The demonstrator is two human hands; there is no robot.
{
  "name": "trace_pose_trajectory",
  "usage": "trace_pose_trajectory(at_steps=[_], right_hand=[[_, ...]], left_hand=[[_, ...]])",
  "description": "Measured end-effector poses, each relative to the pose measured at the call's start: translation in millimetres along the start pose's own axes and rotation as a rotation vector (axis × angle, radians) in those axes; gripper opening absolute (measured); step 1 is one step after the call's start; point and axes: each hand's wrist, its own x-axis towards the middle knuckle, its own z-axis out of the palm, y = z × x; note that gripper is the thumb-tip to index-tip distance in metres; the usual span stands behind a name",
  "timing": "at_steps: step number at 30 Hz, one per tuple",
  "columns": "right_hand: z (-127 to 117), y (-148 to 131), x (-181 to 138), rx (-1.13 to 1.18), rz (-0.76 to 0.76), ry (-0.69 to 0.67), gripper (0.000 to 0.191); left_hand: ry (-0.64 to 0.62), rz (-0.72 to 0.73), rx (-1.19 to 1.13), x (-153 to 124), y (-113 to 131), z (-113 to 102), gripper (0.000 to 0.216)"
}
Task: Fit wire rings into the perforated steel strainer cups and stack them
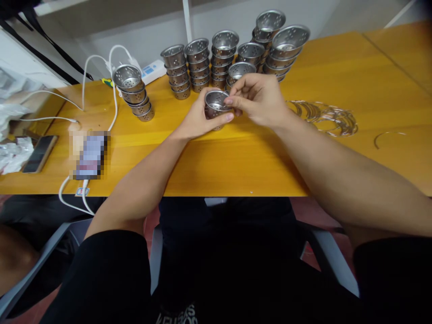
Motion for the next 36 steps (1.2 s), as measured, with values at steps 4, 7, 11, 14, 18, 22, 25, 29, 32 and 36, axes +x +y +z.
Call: trace_pose_trajectory(at_steps=[4, 7, 11, 14, 18, 22, 25, 29, 32, 36], right_hand=[[4.1, 4.6, 0.2, -0.038, 0.001, 0.027, 0.079], [4.8, 6.5, 0.3, -0.064, 0.021, 0.046, 0.076], [5.7, 9.3, 0.8, -0.084, 0.015, 0.065, 0.067], [6.5, 10.9, -0.2, -0.072, -0.010, 0.053, 0.066], [7.1, 9.3, -4.3, -0.118, -0.010, 0.061, 0.058], [3.7, 4.0, -7.6, -0.200, -0.121, 0.113, 0.040], [-0.7, -0.9, -10.3, -0.312, -0.201, 0.080, 0.031], [-3.3, -5.4, -15.3, -0.366, -0.147, 0.055, 0.025], [-3.3, -5.7, -16.1, -0.424, -0.193, 0.042, 0.032], [-4.4, -5.2, -14.3, -0.456, -0.235, -0.027, 0.016]], left_hand=[[-0.018, 0.010, 0.048, 0.4, -6.7, 1.5, 0.121], [-0.025, 0.036, 0.063, 1.0, -11.8, 1.6, 0.118], [-0.026, 0.061, 0.064, 0.4, -13.9, 1.0, 0.107], [-0.026, 0.084, 0.059, 0.2, -16.8, 1.2, 0.103], [-0.017, 0.124, 0.077, 3.2, -30.7, 3.4, 0.108], [0.019, 0.157, 0.041, 6.5, -43.2, 4.5, 0.110], [0.035, 0.130, 0.021, 5.5, -35.9, 1.8, 0.112], [0.045, -0.007, 0.057, 1.2, -9.7, -3.0, 0.118], [0.040, -0.047, 0.081, -0.5, 3.6, -4.4, 0.121], [0.039, -0.042, 0.105, -0.1, 6.4, -5.2, 0.113]])
